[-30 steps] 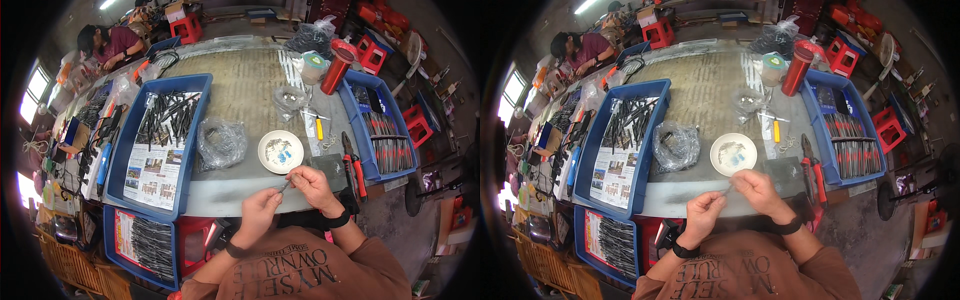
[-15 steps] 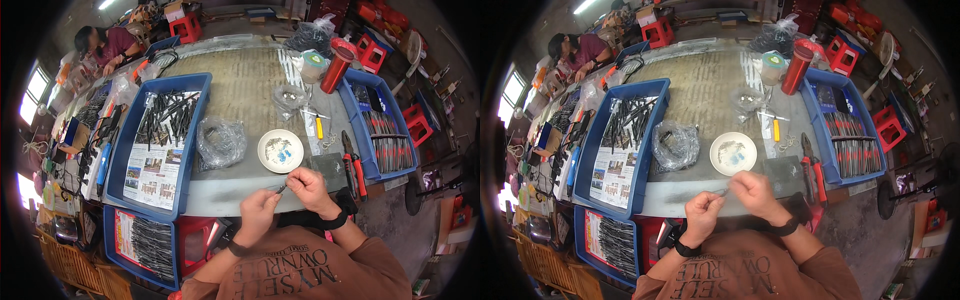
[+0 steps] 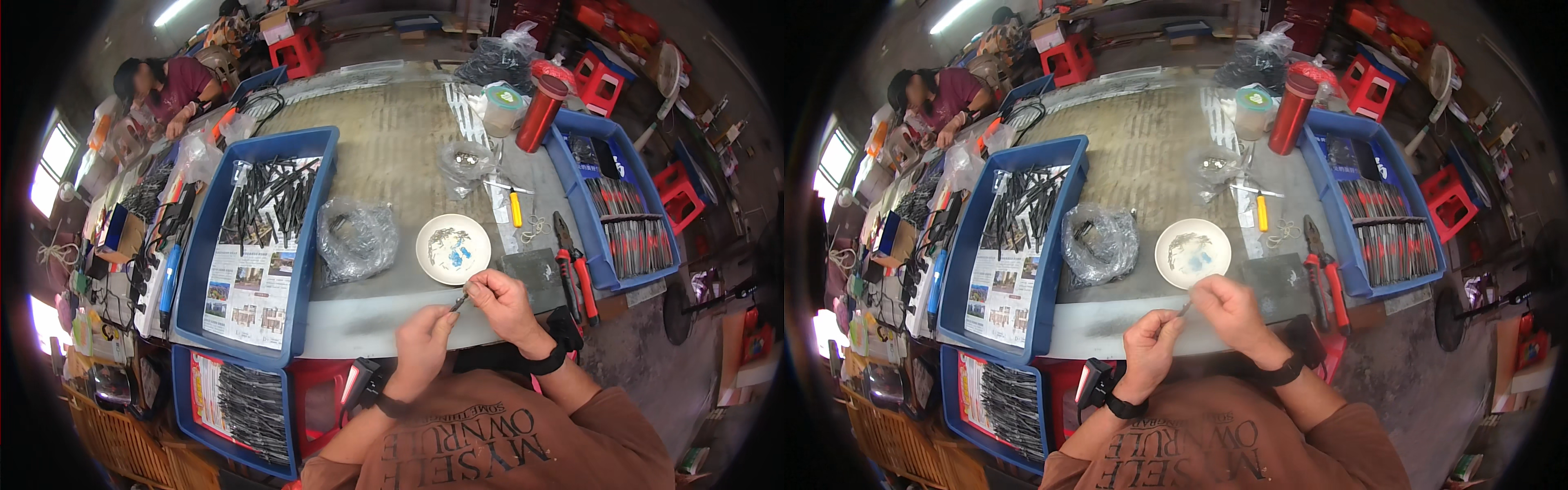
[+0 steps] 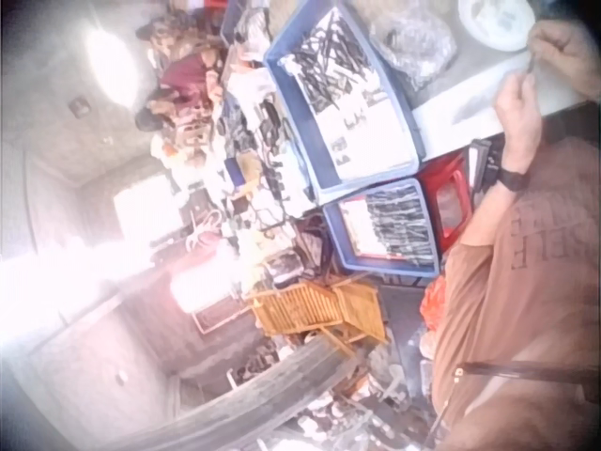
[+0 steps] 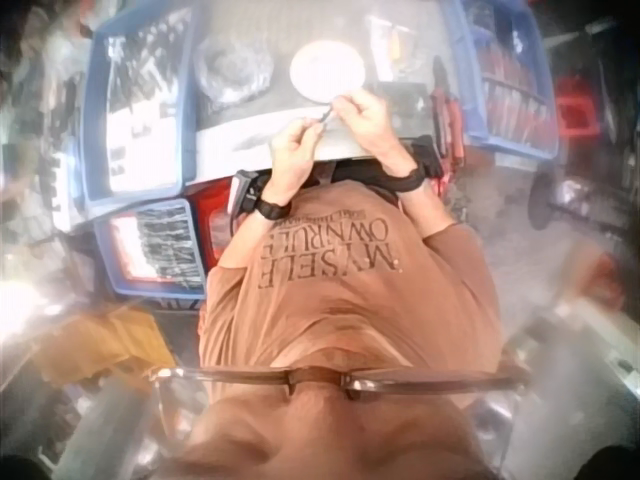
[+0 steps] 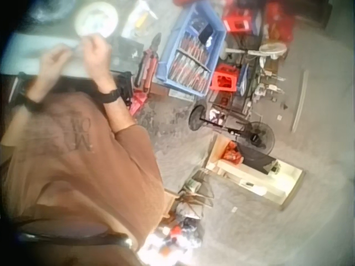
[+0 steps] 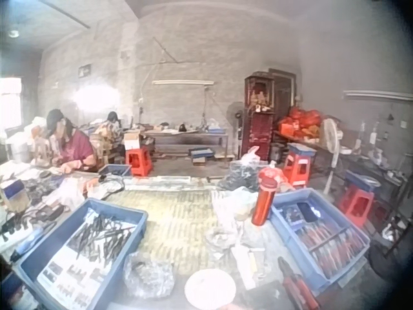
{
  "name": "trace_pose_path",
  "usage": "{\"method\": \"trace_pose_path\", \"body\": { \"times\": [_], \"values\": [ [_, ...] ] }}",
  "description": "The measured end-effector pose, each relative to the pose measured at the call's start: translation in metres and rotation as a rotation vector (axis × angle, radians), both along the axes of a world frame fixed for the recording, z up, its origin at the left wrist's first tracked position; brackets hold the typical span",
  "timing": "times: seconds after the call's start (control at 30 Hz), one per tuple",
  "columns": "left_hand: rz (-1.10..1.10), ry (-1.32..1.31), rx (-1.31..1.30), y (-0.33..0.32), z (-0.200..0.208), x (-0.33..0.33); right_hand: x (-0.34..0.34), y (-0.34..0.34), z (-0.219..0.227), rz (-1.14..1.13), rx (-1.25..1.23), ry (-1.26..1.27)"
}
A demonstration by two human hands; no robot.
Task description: The person repeatedly picks small metal pieces from a plate and inserts them into black cylindrical components, then uses red-handled pliers to crimp or secure the assembly. Finished units are placed into a blue bin. The process is repeated multiple times in a consistent sequence.
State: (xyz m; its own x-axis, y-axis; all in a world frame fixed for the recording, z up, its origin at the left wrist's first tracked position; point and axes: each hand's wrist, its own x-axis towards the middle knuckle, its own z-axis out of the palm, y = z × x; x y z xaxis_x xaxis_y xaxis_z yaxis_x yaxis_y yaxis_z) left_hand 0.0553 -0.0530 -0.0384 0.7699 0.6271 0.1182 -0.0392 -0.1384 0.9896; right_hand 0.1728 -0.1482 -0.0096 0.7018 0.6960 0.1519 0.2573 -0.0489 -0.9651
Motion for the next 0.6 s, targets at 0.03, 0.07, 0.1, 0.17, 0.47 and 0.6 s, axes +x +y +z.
{"method": "trace_pose_path", "body": {
  "times": [0.03,0.07,0.1,0.17,0.47,0.6],
  "values": [
    [-0.008,0.004,0.003,-0.001,0.001,0.001,0.001,-0.002,0.001,-0.001,0.018,-0.016],
    [-0.013,0.008,0.021,-0.001,0.002,0.002,0.002,-0.003,0.001,-0.010,-0.003,-0.005],
    [-0.019,0.019,0.041,-0.001,0.003,0.002,0.002,-0.005,0.001,-0.018,-0.014,0.001],
    [-0.028,0.025,0.099,-0.002,0.007,0.003,0.003,-0.007,0.001,-0.032,-0.017,0.010],
    [-0.034,-0.048,0.267,-0.006,0.010,0.013,0.005,-0.015,0.000,-0.077,0.017,0.019],
    [-0.085,-0.020,0.088,-0.007,0.002,0.015,0.007,-0.018,-0.004,-0.095,0.013,0.068]
  ]
}}
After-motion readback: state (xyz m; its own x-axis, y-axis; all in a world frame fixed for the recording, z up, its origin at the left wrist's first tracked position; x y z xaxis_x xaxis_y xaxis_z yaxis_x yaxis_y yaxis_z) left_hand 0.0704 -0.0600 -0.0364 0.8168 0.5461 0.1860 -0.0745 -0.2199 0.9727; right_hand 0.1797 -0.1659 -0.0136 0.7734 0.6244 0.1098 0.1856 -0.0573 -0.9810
